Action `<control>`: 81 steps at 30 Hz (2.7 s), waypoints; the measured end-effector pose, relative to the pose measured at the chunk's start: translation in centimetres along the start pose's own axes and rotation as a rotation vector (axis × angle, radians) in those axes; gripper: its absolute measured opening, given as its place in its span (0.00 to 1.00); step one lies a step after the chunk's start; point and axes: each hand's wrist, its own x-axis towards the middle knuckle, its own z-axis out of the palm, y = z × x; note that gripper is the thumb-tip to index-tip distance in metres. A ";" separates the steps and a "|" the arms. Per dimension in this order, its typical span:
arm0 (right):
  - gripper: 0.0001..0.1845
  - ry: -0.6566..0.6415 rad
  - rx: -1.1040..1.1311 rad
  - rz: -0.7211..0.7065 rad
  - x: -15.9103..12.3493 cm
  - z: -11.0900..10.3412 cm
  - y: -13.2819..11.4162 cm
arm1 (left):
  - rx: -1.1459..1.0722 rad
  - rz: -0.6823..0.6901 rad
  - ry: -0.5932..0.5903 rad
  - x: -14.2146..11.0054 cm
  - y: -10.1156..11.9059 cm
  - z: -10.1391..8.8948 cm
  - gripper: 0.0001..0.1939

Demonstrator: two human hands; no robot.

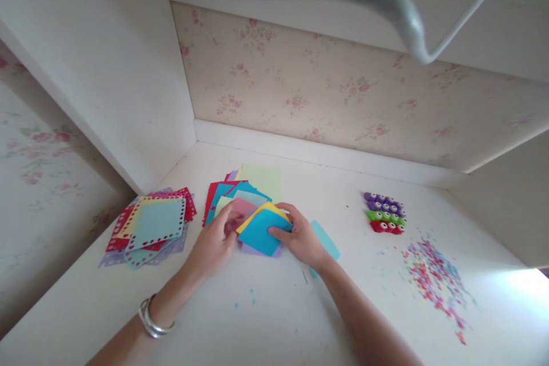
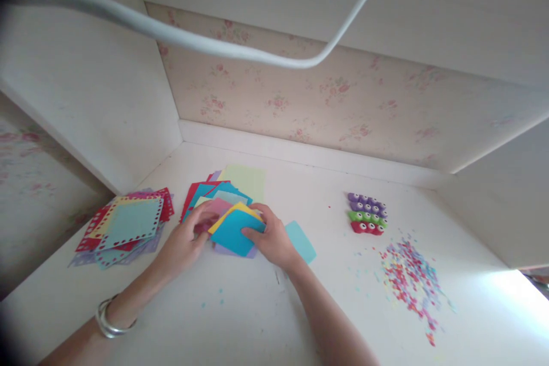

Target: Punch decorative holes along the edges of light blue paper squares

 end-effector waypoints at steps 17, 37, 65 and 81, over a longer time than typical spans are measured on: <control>0.09 -0.177 -0.435 -0.394 2.7 2.9 -2.0 | -0.066 -0.129 -0.023 0.6 -0.2 -1.9 0.19; 0.24 0.002 -0.569 -0.184 7.2 1.6 0.2 | -0.374 0.007 -0.308 -1.3 2.6 -1.0 0.05; 0.25 -0.005 -0.018 -0.113 2.6 0.7 1.2 | -0.081 0.043 -0.077 -1.2 1.1 -1.1 0.10; 0.13 0.024 -0.457 -0.294 3.9 2.3 1.5 | 0.258 0.045 -0.067 -1.2 -1.5 -1.9 0.12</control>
